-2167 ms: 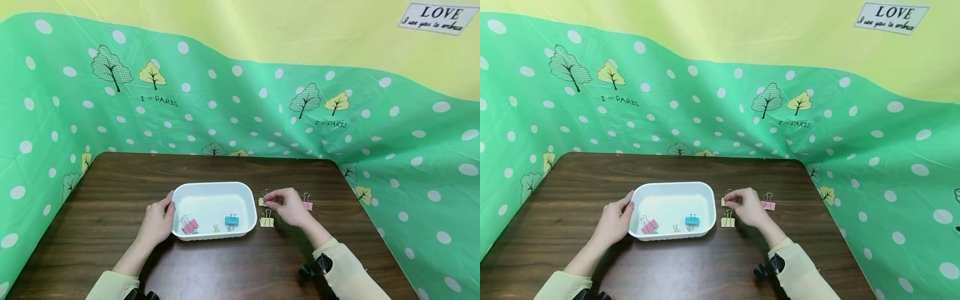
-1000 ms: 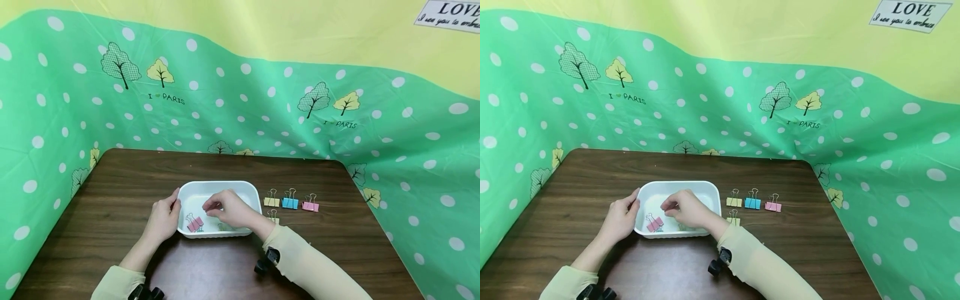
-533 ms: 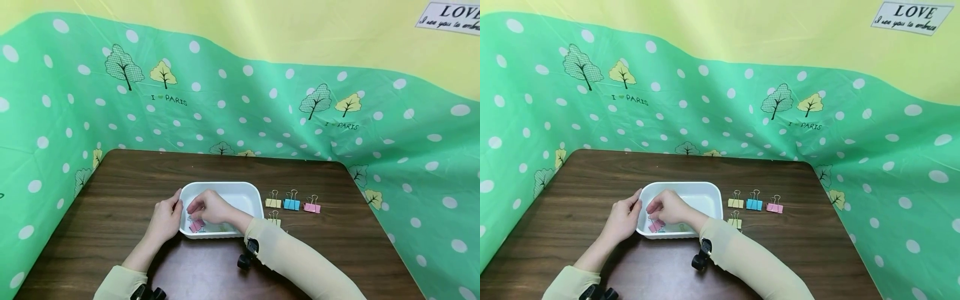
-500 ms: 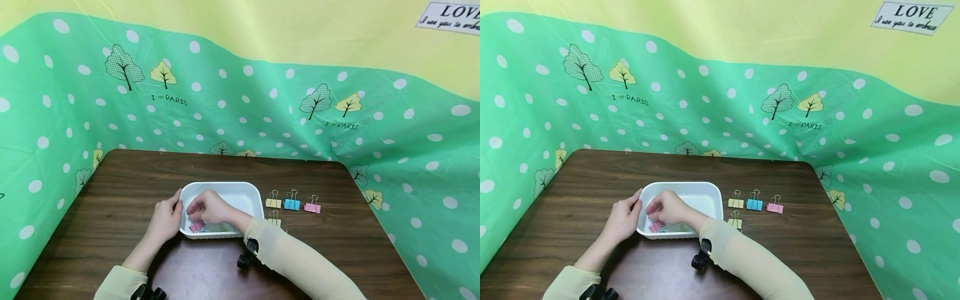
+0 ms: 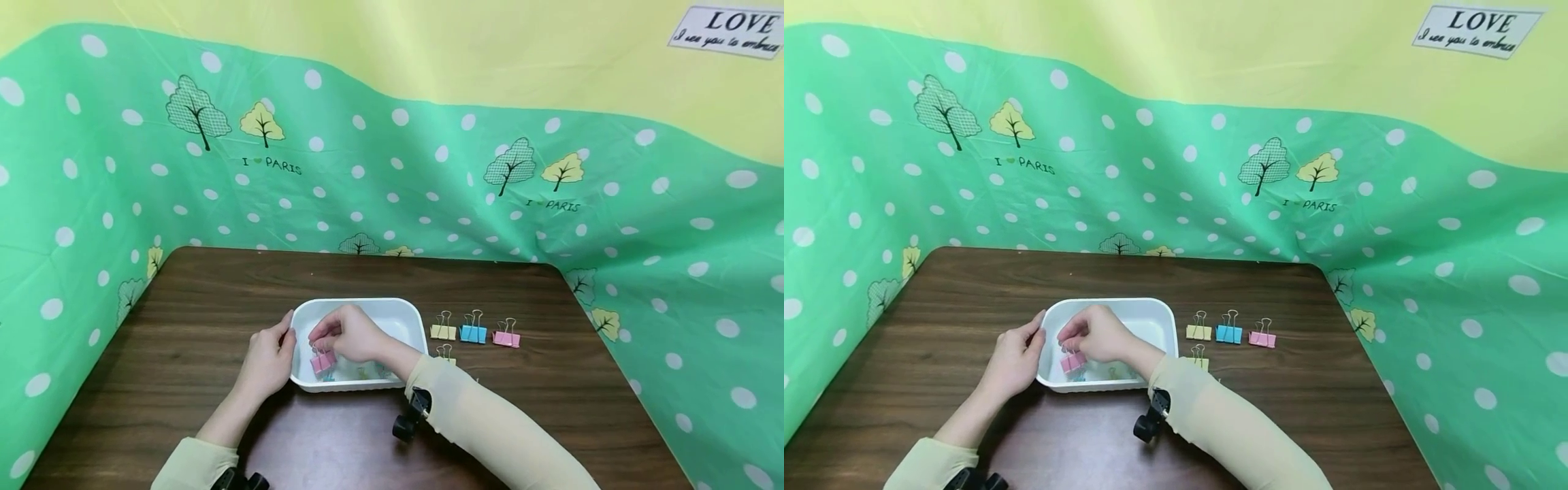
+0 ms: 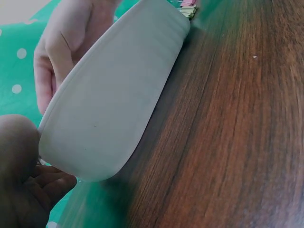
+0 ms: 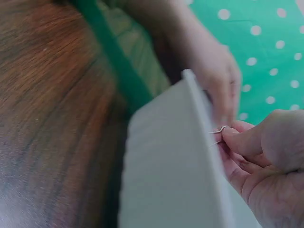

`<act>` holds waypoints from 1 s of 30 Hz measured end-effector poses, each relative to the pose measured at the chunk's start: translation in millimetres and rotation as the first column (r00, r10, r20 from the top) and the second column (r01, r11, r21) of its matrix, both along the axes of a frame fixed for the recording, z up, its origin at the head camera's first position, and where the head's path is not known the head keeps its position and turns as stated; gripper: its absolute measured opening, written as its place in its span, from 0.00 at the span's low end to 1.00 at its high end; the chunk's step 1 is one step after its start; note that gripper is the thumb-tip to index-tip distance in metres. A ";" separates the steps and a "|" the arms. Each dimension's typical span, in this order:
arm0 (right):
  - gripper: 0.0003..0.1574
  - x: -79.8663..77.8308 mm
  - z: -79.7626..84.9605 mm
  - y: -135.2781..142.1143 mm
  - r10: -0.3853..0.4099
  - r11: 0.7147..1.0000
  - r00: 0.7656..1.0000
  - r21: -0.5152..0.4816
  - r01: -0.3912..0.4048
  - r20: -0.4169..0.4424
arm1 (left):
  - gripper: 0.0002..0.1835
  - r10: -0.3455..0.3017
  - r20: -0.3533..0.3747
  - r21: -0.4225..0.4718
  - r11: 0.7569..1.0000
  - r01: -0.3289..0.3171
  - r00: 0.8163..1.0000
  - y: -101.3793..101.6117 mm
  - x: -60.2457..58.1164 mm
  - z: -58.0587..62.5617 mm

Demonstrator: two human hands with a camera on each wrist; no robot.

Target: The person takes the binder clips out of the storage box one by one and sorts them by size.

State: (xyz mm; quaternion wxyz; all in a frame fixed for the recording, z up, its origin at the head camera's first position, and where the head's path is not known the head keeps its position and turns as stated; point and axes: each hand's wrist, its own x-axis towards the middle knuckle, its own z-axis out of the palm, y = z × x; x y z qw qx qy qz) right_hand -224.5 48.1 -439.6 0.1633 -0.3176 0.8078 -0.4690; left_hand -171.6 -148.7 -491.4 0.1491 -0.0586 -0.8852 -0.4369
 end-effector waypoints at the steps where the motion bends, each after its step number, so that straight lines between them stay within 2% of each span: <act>1: 0.05 0.0 3.7 3.3 -0.008 1.000 1.000 -0.013 0.008 0.000 | 0.23 0.001 -0.002 0.000 1.000 -0.001 1.000 -0.2 0.2 -0.2; 10: 0.06 3.5 35.1 41.8 -0.076 0.993 0.996 -0.092 0.079 0.039 | 0.23 0.008 0.015 -0.004 1.000 -0.008 1.000 -1.6 1.5 -1.1; 15: 0.06 5.5 45.5 71.2 -0.130 0.986 0.991 -0.098 0.131 0.016 | 0.23 -0.001 0.024 -0.001 1.000 0.001 1.000 -0.4 2.3 2.1; 23: 0.07 5.6 51.3 127.8 -0.227 0.967 0.974 -0.124 0.224 -0.009 | 0.23 0.000 0.017 -0.001 1.000 0.000 1.000 1.0 2.3 1.5; 30: 0.08 9.3 51.2 175.7 -0.281 0.952 0.959 -0.123 0.281 0.013 | 0.22 -0.007 -0.007 -0.003 1.000 0.007 1.000 0.9 1.5 0.1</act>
